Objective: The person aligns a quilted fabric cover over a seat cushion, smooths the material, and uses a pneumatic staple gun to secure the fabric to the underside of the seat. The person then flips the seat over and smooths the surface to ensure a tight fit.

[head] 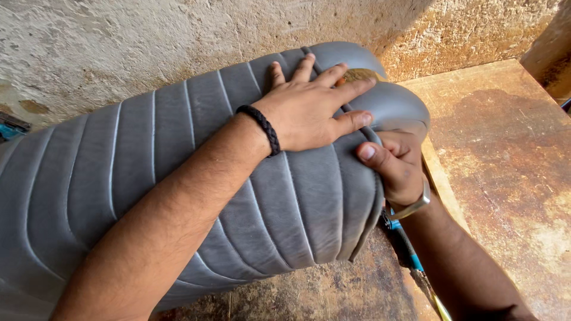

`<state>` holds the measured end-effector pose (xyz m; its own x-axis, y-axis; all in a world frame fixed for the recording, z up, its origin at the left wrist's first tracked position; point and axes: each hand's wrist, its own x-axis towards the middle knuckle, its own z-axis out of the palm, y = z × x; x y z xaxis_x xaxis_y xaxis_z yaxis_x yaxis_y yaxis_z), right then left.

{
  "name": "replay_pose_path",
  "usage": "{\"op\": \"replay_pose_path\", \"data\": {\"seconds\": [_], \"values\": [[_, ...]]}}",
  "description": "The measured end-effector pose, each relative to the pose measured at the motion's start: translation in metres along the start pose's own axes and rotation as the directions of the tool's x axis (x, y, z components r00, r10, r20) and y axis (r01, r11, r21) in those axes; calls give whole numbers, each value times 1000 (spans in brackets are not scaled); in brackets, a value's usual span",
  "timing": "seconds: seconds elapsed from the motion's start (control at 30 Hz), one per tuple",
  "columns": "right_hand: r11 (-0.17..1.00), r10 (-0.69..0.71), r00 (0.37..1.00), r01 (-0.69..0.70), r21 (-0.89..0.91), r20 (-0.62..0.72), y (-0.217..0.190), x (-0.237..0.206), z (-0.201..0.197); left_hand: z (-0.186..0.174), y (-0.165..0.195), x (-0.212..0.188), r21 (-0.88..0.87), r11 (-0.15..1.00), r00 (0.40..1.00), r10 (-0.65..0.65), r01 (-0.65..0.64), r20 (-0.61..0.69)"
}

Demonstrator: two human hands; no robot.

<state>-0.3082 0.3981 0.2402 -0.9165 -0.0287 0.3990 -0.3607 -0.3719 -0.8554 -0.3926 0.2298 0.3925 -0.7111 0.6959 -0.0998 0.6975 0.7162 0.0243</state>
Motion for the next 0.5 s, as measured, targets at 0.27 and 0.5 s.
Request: {"op": "replay_pose_path", "data": {"seconds": [0.27,0.5], "values": [[967,87,990,-57,-247,112,23,-5,2,1,11,-34,56,996,996,-65,69,-64],[870,227,887,-371,-327,-403,116,-170,45,18,11,-33,115,987,975,-92,116,-200]]}}
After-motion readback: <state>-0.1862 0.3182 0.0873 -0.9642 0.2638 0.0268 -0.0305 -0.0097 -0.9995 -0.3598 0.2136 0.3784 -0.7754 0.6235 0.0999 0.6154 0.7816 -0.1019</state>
